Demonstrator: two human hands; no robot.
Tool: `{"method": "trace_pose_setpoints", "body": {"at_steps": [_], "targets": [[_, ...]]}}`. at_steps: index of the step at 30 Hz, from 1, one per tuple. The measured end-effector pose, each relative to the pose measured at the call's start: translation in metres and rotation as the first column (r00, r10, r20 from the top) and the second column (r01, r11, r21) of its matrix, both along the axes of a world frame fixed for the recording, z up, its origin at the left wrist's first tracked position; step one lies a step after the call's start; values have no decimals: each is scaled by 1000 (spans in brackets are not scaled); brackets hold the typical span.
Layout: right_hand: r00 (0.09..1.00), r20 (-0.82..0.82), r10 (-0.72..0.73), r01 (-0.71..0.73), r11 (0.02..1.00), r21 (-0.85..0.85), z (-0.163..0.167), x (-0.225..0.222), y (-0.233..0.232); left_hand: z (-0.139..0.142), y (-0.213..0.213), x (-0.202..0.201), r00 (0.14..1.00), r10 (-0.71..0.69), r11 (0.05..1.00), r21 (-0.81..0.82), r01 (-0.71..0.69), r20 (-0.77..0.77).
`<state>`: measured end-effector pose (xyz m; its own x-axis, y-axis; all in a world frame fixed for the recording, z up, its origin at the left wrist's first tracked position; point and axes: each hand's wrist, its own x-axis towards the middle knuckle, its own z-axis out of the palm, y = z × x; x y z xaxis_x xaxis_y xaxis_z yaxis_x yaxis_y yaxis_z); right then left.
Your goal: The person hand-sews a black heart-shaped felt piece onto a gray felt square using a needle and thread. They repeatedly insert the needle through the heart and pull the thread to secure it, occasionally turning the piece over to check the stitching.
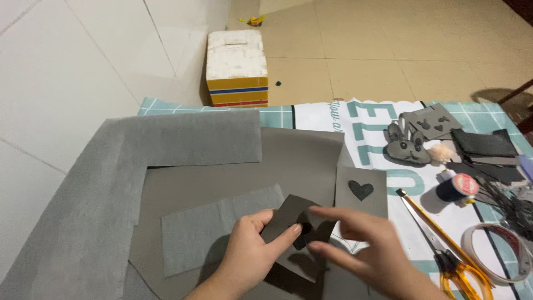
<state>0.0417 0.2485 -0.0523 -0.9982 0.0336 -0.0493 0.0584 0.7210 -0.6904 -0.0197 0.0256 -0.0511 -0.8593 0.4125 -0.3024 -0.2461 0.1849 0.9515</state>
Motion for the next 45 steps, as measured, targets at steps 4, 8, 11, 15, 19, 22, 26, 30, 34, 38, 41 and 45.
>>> {"method": "trace_pose_setpoints", "body": {"at_steps": [4,8,11,15,19,22,26,30,34,38,41,45], "targets": [[950,-282,135,-177,975,-131,7,-7,-19,-5,-2,0,995,35,994,109,-24,-98],[969,-238,71,-105,986,-131,10,-11,-14,-5,-4,0,996,38,997,69,-33,-75],[953,-298,53,-97,986,-136,9,-8,-14,-3,-3,-2,996,-3,999,-34,0,-85],[917,-398,13,-38,998,-55,12,-3,-8,2,-4,-1,986,20,1000,21,-17,-165],[878,-465,-114,103,994,-49,19,-4,9,4,-5,-2,990,74,997,40,-70,-118],[829,-513,-223,123,967,-222,21,-1,20,4,-6,-4,992,88,995,48,-84,-90],[736,-549,-397,305,918,-254,18,6,35,3,-7,-7,979,136,990,53,-129,-150],[661,-647,-380,302,924,-235,11,12,62,2,-8,-11,977,163,985,-30,-168,-139],[627,-694,-353,354,923,-150,-1,17,79,2,-7,-9,976,123,992,36,-118,-181],[643,-672,-368,426,901,-86,3,19,80,4,-7,-9,991,80,997,16,-79,-110],[701,-603,-381,449,893,-43,16,8,74,5,-7,-9,994,89,996,4,-89,-69],[753,-578,-313,417,907,52,36,-6,62,5,-7,-9,992,117,993,38,-116,-53]]}}
